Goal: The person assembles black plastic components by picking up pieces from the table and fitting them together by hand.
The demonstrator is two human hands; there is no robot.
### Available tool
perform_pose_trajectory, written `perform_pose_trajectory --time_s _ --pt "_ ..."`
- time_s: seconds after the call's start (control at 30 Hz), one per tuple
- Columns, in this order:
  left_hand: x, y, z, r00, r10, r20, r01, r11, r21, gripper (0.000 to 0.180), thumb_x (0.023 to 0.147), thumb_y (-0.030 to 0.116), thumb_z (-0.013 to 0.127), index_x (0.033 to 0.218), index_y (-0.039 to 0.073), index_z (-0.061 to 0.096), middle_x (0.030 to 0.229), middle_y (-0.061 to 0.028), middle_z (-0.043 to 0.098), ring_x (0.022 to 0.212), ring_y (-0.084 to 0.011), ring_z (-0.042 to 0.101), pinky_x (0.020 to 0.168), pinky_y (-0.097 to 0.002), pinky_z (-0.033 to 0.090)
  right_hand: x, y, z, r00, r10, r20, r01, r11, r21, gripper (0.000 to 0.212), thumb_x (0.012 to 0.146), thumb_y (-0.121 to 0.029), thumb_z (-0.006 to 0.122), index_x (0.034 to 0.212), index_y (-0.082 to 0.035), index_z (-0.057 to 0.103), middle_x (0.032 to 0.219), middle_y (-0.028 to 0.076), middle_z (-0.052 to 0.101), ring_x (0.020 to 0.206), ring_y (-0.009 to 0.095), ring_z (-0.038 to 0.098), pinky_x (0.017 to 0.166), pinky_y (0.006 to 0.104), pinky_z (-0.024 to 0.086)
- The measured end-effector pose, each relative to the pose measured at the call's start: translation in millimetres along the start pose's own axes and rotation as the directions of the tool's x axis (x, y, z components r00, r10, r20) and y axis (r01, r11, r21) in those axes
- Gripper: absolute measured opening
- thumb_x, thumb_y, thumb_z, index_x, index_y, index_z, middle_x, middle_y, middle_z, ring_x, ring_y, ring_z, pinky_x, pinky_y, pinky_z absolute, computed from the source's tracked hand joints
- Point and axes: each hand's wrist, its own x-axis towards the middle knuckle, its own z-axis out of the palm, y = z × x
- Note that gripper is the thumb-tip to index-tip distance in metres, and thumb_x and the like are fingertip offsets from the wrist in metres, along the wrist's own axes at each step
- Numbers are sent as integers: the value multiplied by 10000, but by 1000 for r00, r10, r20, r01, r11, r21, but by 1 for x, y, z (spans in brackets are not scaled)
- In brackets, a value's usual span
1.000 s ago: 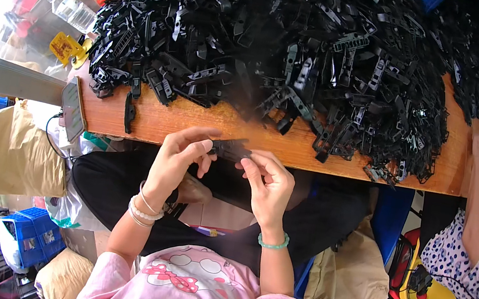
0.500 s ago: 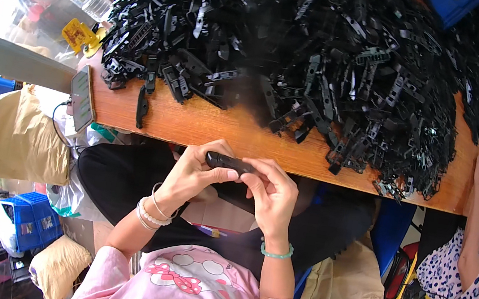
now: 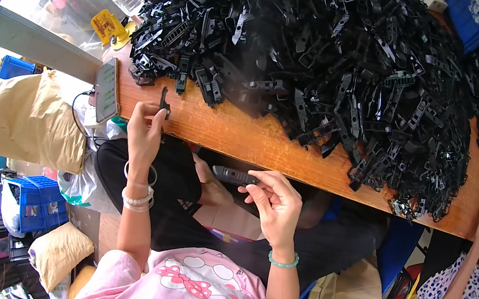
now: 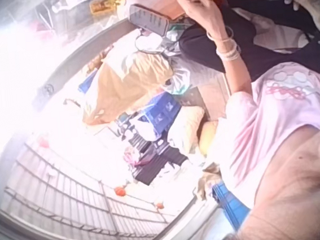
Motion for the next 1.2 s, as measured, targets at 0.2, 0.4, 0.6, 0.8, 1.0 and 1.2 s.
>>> perform_pose_trajectory --time_s 0.2,0.4,0.6,0.8,1.0,1.2 --pt "-43 54 -3 659 -51 750 509 764 -396 282 917 69 551 1159 -77 550 776 -67 637 585 -76 584 522 -207 488 5 -1 4 965 -187 185 235 929 -286 230 756 43 689 983 33 658 890 112 633 723 163 632 627 239 537" --pt "-60 71 -1 706 320 632 -127 935 -332 502 750 39 718 1205 -43 522 802 -157 622 562 -181 611 551 -267 490 -4 -8 5 982 -166 86 185 927 -328 257 759 28 690 1012 32 649 941 124 631 770 190 628 647 269 525" --pt "-64 69 3 689 414 595 -192 896 -400 459 727 53 728 1150 -33 570 824 -171 649 589 -253 630 560 -290 499 -3 -11 -1 957 -252 140 288 845 -449 327 758 35 671 1079 16 614 1005 128 599 807 215 608 691 285 502" --pt "-62 77 5 629 298 718 -23 930 -366 447 755 66 713 1167 -11 560 828 -159 650 588 -229 631 570 -301 496 -7 -7 -10 969 -205 139 245 878 -411 375 783 -65 693 1135 20 592 1047 132 587 842 212 603 719 289 492" --pt "-59 70 -1 669 388 635 -138 903 -407 459 736 50 719 1163 -19 567 809 -165 655 620 -244 646 568 -305 498 -1 -21 -5 950 -152 272 258 873 -414 491 758 -107 718 1205 15 555 1106 146 563 891 227 604 744 289 486" --pt "-60 71 4 630 487 605 -259 866 -428 428 751 50 704 1152 3 561 758 -140 617 626 -292 628 577 -336 501 -5 -9 -1 955 -267 127 295 840 -455 300 712 45 705 997 10 617 889 114 603 732 197 590 662 286 490"
